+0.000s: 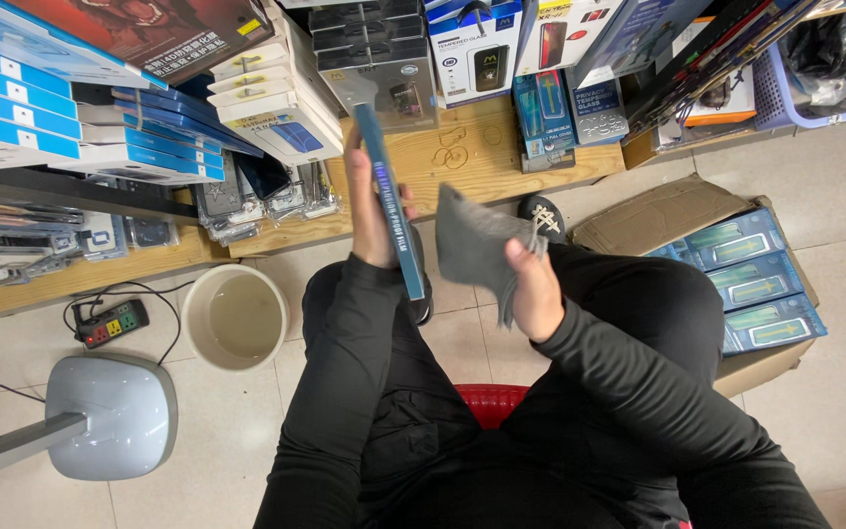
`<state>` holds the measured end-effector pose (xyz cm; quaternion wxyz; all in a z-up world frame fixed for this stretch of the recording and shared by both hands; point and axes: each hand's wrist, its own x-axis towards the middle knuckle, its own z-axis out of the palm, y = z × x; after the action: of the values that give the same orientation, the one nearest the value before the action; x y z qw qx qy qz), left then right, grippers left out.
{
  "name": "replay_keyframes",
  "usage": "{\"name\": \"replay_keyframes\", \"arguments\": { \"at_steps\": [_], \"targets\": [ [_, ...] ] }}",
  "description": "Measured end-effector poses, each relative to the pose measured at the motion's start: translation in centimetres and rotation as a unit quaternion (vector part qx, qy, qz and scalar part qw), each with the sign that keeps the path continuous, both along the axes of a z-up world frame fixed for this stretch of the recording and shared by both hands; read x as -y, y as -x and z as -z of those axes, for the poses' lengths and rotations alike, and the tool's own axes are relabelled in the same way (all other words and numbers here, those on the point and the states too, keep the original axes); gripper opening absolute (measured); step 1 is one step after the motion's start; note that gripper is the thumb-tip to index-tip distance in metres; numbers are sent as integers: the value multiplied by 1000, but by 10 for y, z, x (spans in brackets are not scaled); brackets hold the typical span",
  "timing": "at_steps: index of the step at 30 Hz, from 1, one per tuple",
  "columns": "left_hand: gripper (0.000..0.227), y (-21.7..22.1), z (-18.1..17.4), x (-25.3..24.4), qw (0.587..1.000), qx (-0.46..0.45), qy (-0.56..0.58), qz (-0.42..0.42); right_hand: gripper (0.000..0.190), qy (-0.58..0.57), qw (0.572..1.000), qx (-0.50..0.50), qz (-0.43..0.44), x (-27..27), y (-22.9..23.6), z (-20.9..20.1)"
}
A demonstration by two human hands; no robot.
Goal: The person cleans a screen protector box and another small product box with a cloth before placing them into a larger cardboard shipping carton.
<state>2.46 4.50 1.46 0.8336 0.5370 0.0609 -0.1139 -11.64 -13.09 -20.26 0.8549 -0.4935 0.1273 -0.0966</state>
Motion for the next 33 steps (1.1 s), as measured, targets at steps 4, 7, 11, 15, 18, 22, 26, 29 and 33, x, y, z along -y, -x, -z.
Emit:
{"name": "replay_keyframes", "arguments": {
  "at_steps": [4, 7, 11, 15, 18, 22, 26, 29, 33],
  "targets": [
    [82, -3, 38, 17, 996, 51, -42, 56, 51, 132, 982, 130, 29, -16, -18, -177],
    [73, 2, 29, 23, 995, 21, -99, 21, 66, 311, 914, 254, -59, -38, -13, -232],
    [70, 0, 17, 23, 989, -31, -138, -38, 61, 413, 845, 332, -77, -48, -6, -225],
    [62, 20, -5, 25, 981, 79, -177, 16, 61, 404, 861, 308, -36, -43, -22, -222],
    [66, 40, -7, 36, 969, 134, -205, 33, 60, 407, 868, 286, -10, -27, -37, -214],
    [61, 41, -14, 41, 937, 152, -296, 104, 57, 408, 872, 264, 52, -8, -51, -225],
    [80, 36, 14, 40, 972, 114, -141, 150, 47, 314, 918, 203, 135, 2, -65, -229],
    [70, 32, 11, 44, 989, 26, 35, 140, 39, 207, 950, 143, 187, 22, -68, -194],
    [39, 29, 50, 43, 984, -63, 137, 99, 46, 240, 946, 77, 203, 34, -59, -183]
  ]
}}
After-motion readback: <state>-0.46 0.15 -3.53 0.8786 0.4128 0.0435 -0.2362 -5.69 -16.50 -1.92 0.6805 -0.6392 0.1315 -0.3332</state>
